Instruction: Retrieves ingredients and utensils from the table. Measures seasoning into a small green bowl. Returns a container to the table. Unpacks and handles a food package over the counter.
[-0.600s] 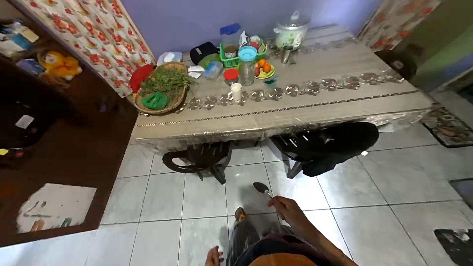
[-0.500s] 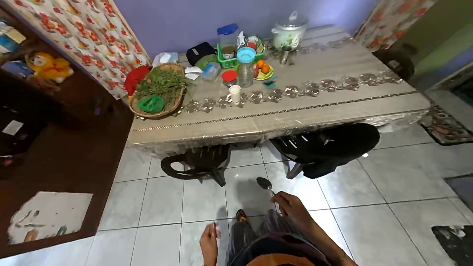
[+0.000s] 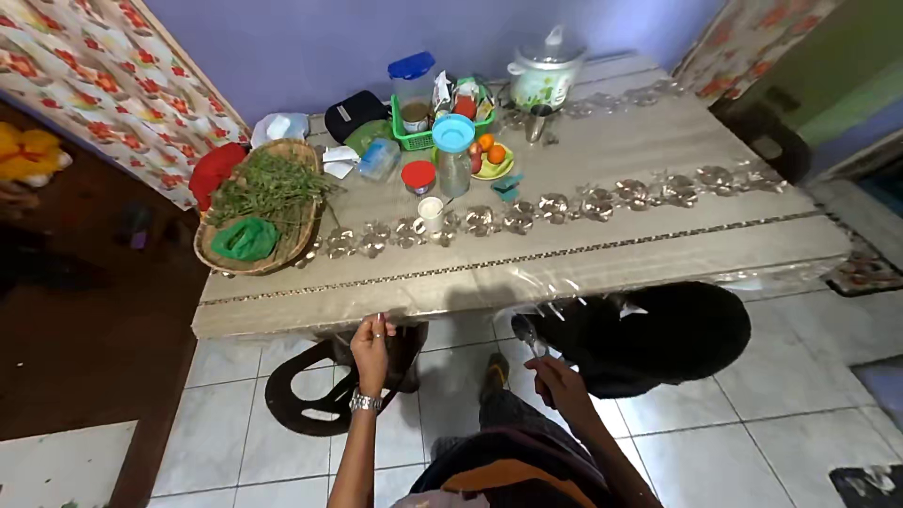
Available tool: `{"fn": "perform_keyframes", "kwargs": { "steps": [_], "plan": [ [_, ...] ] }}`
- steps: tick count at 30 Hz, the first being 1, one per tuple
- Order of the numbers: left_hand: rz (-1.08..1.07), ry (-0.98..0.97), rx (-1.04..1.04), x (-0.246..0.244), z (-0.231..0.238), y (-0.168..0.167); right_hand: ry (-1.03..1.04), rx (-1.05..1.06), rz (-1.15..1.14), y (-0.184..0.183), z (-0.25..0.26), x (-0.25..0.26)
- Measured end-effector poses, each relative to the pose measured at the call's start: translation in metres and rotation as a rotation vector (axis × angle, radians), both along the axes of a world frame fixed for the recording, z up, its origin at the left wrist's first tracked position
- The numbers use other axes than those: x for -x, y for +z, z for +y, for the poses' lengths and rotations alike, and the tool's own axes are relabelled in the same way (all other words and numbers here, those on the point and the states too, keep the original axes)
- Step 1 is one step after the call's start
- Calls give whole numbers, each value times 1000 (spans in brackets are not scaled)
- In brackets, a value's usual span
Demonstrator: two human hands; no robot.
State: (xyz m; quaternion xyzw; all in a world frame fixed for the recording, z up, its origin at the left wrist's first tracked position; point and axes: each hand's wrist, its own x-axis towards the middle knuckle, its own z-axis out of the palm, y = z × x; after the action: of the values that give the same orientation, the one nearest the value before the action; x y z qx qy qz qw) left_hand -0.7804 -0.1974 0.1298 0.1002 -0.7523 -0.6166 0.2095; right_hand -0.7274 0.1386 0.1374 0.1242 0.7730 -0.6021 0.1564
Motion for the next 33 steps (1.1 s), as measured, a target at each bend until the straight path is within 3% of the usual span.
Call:
{"fn": "perform_keyframes", "kwargs": {
  "steps": [8,15,23,29,33],
  "plan": [
    [71,5,121,155,15,26,-65,-120,75,25,47,127],
    [-61,-194,339,322,-10,38,-283,-149,104,17,68,157],
    [-106,-412,383,513,-31,-14,-501,-85,37,16,32,185],
    [-381,-618,449,583,-31,-37,-507,-117,33,14,-9,219],
    [-386,-795,705,617,-12,-48,-503,-146,18,18,-25,228]
  ]
}}
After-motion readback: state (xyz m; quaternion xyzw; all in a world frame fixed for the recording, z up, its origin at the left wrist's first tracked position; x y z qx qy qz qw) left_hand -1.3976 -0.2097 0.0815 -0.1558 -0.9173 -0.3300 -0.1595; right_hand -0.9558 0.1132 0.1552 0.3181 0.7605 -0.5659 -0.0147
